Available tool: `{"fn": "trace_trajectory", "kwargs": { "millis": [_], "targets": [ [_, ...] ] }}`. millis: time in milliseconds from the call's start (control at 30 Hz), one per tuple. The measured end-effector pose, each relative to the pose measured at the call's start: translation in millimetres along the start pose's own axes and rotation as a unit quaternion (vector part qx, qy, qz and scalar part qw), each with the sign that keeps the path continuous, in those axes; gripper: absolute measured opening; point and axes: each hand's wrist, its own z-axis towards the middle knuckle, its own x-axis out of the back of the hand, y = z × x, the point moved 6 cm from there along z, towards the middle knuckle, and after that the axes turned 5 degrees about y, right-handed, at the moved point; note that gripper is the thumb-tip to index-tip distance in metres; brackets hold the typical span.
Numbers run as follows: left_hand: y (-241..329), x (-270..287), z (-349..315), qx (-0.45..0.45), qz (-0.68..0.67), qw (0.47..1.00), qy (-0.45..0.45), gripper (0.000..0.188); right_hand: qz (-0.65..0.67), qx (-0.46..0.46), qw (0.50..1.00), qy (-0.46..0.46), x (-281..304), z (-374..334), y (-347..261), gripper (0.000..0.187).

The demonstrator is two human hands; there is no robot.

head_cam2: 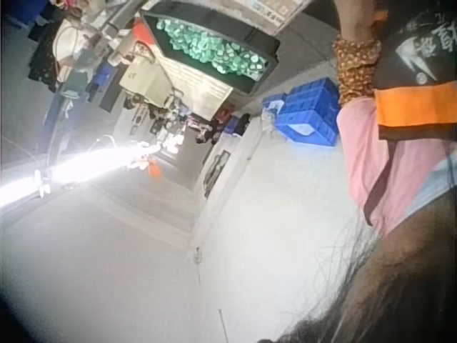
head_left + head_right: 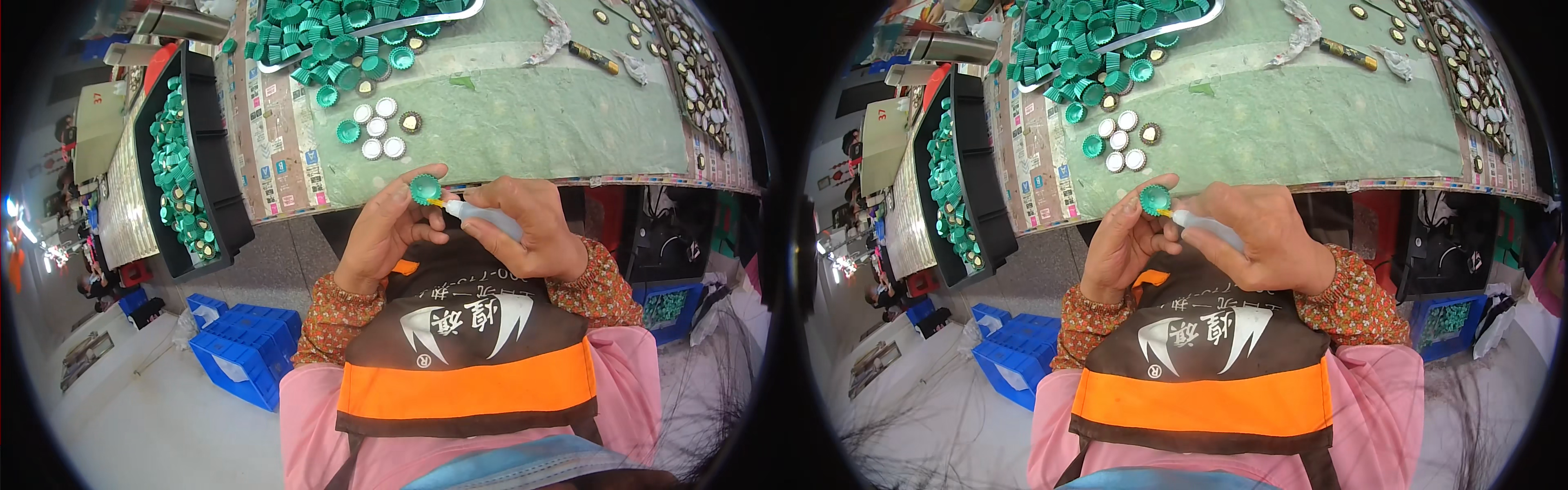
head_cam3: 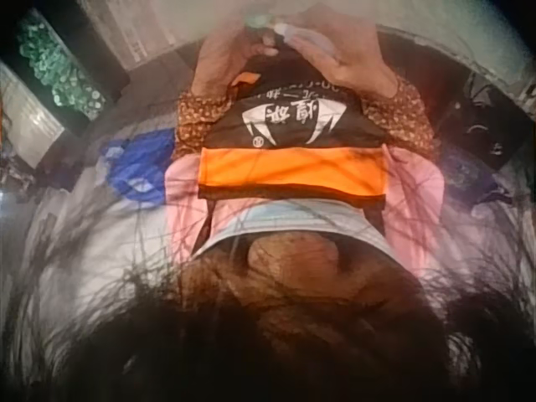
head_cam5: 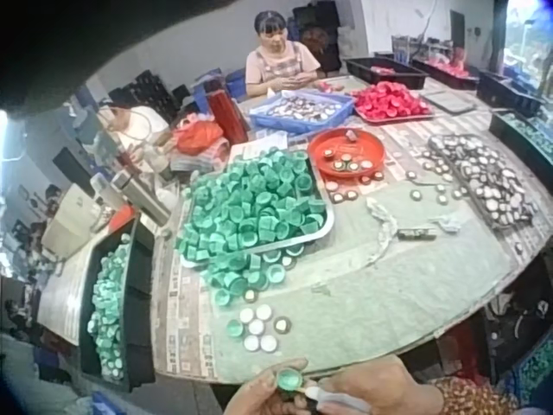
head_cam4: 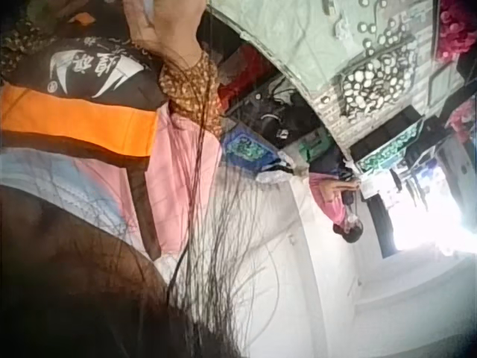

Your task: The person repeatedly applies glue from a bottle into small green cup-shaped objects and then presses a small round metallic disc into each one. The person handles the items one at a time, placing the finished assemblies on the table.

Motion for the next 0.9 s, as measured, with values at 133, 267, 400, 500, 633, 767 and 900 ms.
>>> {"fn": "trace_trajectory", "kwargs": {
  "millis": [133, 267, 400, 500, 633, 767, 900],
  "targets": [
    [-7, 7, 0, 0.015, -0.028, 0.999, 0.004, 0.057, 0.004, -0.005, 1.0, 0.004, 0, -2, 2, 0.02],
    [-12, 6, -2, 0.035, -0.048, 0.998, 0.02, 0.055, -0.01, -0.01, 1.0, -0.026, 0, -5, 4, 0.023],
    [-13, 4, -3, 0.048, -0.031, 0.998, 0.037, 0.052, -0.015, -0.001, 1.0, -0.016, 1, -6, 5, 0.022],
    [-13, 2, -4, 0.055, -0.019, 0.997, 0.047, 0.05, -0.005, -0.005, 1.0, 0.001, 2, -5, 4, 0.02],
    [-13, 1, -4, 0.057, -0.006, 0.997, 0.053, 0.05, -0.009, -0.006, 1.0, 0.022, 2, -4, 1, 0.016],
    [-15, 2, -3, 0.061, -0.01, 0.997, 0.043, 0.05, -0.032, -0.006, 0.999, 0.002, 4, -5, 4, 0.021],
    [-13, 4, -5, 0.051, -0.002, 0.998, 0.047, 0.046, -0.007, -0.051, 0.998, 0.03, 8, -7, 9, 0.02]
  ]
}}
